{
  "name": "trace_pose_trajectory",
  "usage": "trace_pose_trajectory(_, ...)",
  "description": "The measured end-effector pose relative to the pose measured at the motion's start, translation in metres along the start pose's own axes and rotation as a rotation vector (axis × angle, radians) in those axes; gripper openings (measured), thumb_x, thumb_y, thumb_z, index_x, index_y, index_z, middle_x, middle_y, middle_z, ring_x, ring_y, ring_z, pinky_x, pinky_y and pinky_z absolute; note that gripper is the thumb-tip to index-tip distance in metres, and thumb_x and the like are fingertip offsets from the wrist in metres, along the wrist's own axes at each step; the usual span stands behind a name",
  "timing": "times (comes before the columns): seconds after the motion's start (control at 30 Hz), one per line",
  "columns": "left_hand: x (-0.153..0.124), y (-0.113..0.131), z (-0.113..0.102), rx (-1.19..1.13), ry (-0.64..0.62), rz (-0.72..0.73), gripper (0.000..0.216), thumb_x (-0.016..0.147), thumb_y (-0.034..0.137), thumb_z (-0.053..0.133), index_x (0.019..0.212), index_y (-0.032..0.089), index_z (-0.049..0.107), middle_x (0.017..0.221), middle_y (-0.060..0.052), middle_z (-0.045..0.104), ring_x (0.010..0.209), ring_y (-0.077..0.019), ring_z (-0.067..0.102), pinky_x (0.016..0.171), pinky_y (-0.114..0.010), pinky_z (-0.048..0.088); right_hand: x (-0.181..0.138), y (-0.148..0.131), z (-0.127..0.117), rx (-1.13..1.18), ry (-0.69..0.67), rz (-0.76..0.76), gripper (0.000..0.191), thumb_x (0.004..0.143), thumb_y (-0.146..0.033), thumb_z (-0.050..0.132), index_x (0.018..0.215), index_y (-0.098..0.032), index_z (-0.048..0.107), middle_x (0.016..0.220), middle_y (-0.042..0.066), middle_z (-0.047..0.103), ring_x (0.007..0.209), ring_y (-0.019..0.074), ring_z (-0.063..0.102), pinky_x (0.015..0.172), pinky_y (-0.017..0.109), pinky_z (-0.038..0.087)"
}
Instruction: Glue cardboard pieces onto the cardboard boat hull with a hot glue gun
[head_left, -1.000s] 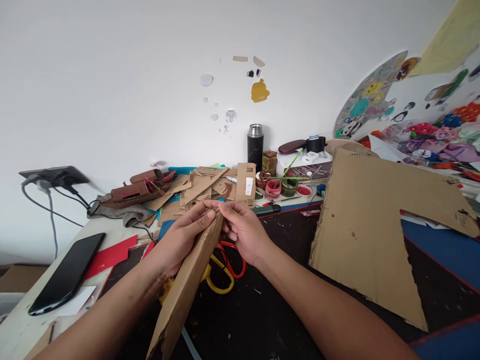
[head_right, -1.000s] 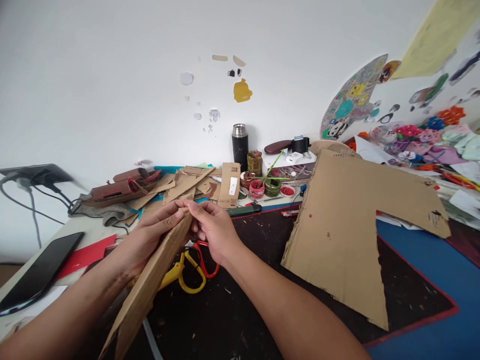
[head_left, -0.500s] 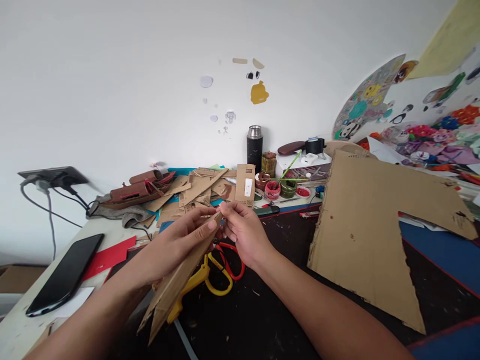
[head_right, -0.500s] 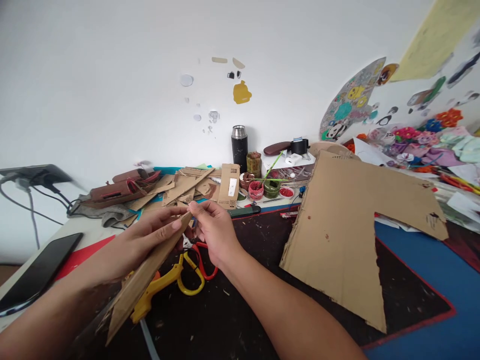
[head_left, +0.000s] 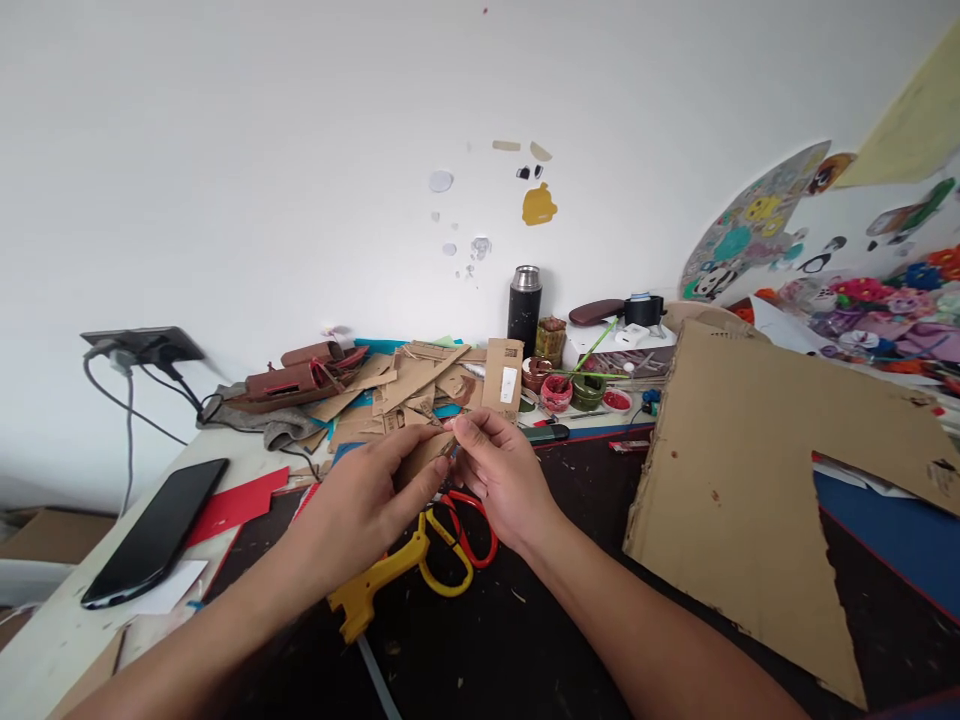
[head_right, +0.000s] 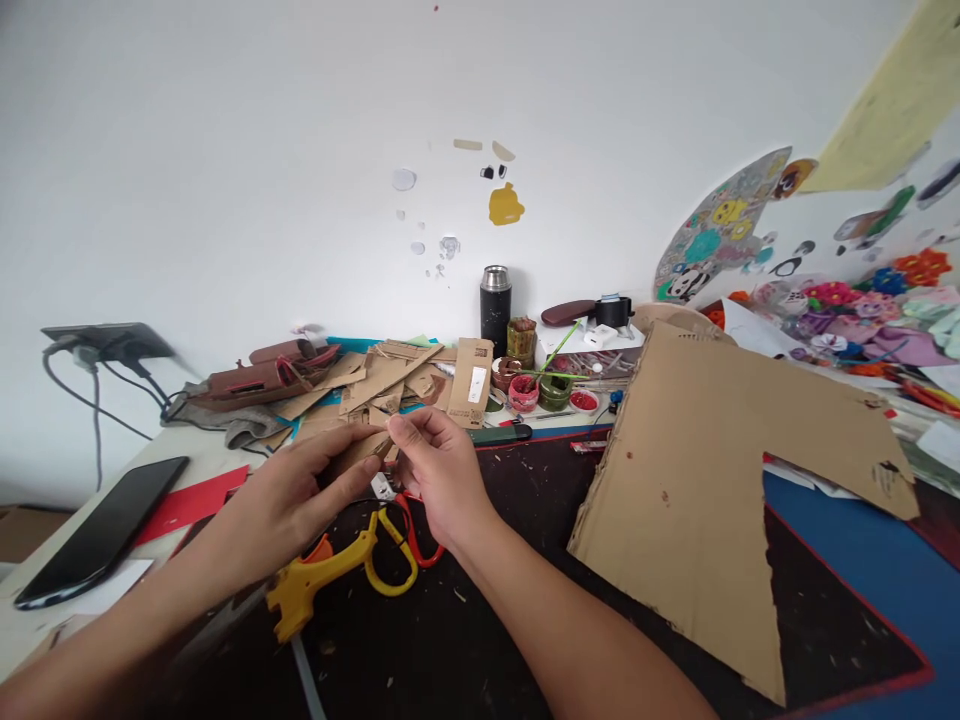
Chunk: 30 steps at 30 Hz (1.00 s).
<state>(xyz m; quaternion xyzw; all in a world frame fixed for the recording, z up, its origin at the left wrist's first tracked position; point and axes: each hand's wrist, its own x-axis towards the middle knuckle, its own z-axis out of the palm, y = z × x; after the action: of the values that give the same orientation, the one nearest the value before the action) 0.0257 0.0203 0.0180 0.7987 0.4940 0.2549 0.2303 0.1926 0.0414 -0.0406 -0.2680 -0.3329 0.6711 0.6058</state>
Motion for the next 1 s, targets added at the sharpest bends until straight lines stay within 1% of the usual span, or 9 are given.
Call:
trace_pose_trajectory(0.13,-0.0006,0.0024,0.0012,0.04,0.064,0.049,0.04,0.104,0.048,0.055,0.129,0.022,0.074,0.116,-0.008,0.084,0.099,-0.0274,0.08,0.083,-0.034,0.06,-0.0006,-0.0012,0.0005,-0.003,-0.003,0.0,0.046,0.073,-0.057,0.097,0.078,-0.021,0.069,0.048,-0.013,0.043,0.04,0.0051,0.026,0.039,0.02,0.021)
trace_pose_trajectory(0.33,0.0005,0.0017,0.0044,0.082,0.105,0.099,0.037,0.103,0.042,0.054,0.124,0.019,0.074,0.109,-0.009,0.085,0.094,-0.027,0.08,0.081,-0.035,0.059,-0.0003,-0.001,0.0007,-0.013,-0.008,0.004,0.046,0.073,-0.057,0.097,0.079,-0.021,0.069,0.049,-0.012,0.044,0.04,0.0049,0.026,0.038,0.019,0.02)
trace_pose_trajectory(0.53,0.0024,0.0008,0.0052,0.066,0.089,0.091,0.035,0.103,0.04,0.053,0.121,0.018,0.074,0.104,-0.009,0.084,0.089,-0.0259,0.078,0.077,-0.034,0.056,-0.0017,-0.0005,0.0019,-0.002,0.0,0.01,0.047,0.073,-0.057,0.098,0.079,-0.021,0.068,0.05,-0.013,0.041,0.041,0.0052,0.026,0.038,0.019,0.022)
trace_pose_trajectory(0.63,0.0026,0.0003,0.0047,0.045,0.067,0.084,0.036,0.104,0.04,0.052,0.123,0.018,0.074,0.106,-0.009,0.084,0.091,-0.0259,0.078,0.078,-0.035,0.055,-0.0025,0.0001,0.0016,0.01,0.006,0.025,0.047,0.073,-0.057,0.098,0.08,-0.021,0.068,0.05,-0.013,0.04,0.042,0.0055,0.025,0.039,0.019,0.022)
trace_pose_trajectory(0.73,0.0027,-0.0001,0.0041,0.031,0.055,0.079,0.036,0.105,0.04,0.051,0.122,0.019,0.074,0.108,-0.009,0.083,0.093,-0.0263,0.077,0.08,-0.035,0.055,-0.0035,0.0007,0.0013,0.017,0.007,0.044,0.044,0.074,-0.056,0.097,0.082,-0.021,0.07,0.049,-0.013,0.039,0.043,0.006,0.025,0.041,0.019,0.024)
trace_pose_trajectory(0.83,0.0039,-0.0008,0.0049,0.036,0.057,0.073,0.036,0.104,0.04,0.052,0.122,0.018,0.073,0.106,-0.01,0.083,0.091,-0.0268,0.076,0.078,-0.035,0.055,-0.0041,0.0009,0.0014,0.032,-0.001,0.071,0.042,0.077,-0.055,0.095,0.084,-0.022,0.071,0.048,-0.013,0.038,0.043,0.0064,0.026,0.043,0.02,0.026)
trace_pose_trajectory(0.93,0.005,-0.001,0.0067,0.044,0.05,0.072,0.036,0.103,0.039,0.051,0.122,0.017,0.074,0.103,-0.01,0.083,0.089,-0.0265,0.076,0.076,-0.035,0.055,-0.0036,0.0004,0.0014,0.042,-0.008,0.085,0.044,0.078,-0.059,0.093,0.085,-0.021,0.072,0.047,-0.012,0.039,0.042,0.0069,0.027,0.045,0.021,0.029)
trace_pose_trajectory(1.0,0.005,-0.0003,0.0071,0.032,0.035,0.069,0.038,0.104,0.038,0.051,0.126,0.018,0.074,0.105,-0.01,0.083,0.09,-0.0262,0.077,0.077,-0.035,0.055,-0.0028,-0.0001,0.0013,0.036,-0.004,0.081,0.046,0.08,-0.064,0.09,0.085,-0.021,0.073,0.047,-0.012,0.039,0.041,0.0073,0.028,0.045,0.022,0.029)
